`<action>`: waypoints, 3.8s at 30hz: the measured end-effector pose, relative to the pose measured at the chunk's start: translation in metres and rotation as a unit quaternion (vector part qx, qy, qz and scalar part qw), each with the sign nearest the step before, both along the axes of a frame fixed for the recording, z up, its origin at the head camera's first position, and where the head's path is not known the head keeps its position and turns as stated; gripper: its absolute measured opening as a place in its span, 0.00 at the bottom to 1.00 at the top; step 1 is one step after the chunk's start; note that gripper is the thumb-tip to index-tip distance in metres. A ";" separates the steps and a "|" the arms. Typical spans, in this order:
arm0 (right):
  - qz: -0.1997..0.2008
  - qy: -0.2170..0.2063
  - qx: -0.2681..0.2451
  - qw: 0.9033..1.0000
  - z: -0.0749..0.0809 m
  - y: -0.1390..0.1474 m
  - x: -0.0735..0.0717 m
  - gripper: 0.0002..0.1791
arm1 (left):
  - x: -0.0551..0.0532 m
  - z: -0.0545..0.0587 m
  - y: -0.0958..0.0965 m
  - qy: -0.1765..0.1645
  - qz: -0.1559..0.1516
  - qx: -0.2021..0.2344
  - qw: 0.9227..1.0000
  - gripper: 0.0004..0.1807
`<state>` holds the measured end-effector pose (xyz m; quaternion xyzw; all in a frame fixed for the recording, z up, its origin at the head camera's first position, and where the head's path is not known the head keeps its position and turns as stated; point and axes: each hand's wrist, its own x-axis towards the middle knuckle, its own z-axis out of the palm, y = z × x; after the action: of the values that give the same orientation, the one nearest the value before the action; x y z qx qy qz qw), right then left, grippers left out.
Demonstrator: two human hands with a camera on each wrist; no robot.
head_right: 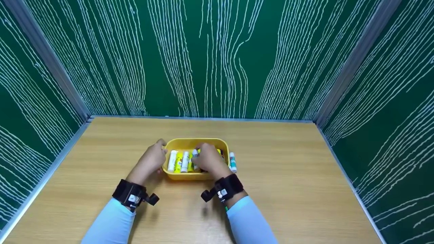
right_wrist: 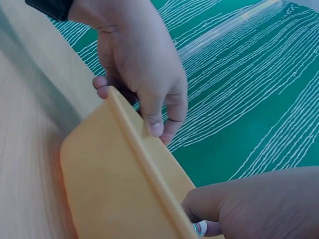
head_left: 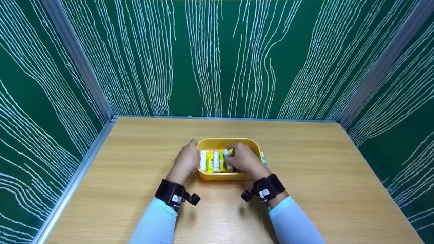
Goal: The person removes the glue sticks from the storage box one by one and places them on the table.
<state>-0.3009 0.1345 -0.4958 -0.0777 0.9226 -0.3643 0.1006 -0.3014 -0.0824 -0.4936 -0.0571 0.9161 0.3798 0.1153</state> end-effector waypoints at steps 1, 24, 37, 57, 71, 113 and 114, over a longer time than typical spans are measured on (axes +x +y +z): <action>-0.002 0.001 -0.001 1.000 0.000 0.001 0.000 0.23 | 0.000 0.000 0.000 0.000 0.001 0.000 1.000 0.19; -0.035 0.019 -0.049 0.998 0.035 0.051 -0.001 0.22 | 0.000 -0.001 0.000 0.021 -0.006 0.007 1.000 0.19; -0.057 -0.005 -0.063 0.996 0.044 0.089 -0.006 0.24 | 0.000 0.000 0.001 -0.018 0.013 0.020 1.000 0.22; -0.113 -0.067 -0.023 0.991 0.035 0.133 -0.012 0.25 | 0.001 0.001 0.000 -0.007 0.007 0.008 1.000 0.21; -0.123 -0.119 0.032 0.985 0.007 0.140 -0.021 0.26 | 0.002 0.000 0.001 -0.008 0.006 0.007 1.000 0.21; -0.168 -0.191 -0.123 0.959 -0.009 0.140 -0.017 0.22 | 0.000 0.001 0.001 -0.012 0.009 -0.008 1.000 0.22; -0.170 -0.189 -0.118 0.960 -0.008 0.140 -0.017 0.22 | 0.000 0.001 0.001 -0.013 0.010 -0.007 1.000 0.22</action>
<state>-0.3179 0.2741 -0.5039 0.1390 0.8368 -0.4903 0.2003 -0.3012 -0.0814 -0.4923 -0.0717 0.9165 0.3738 0.1228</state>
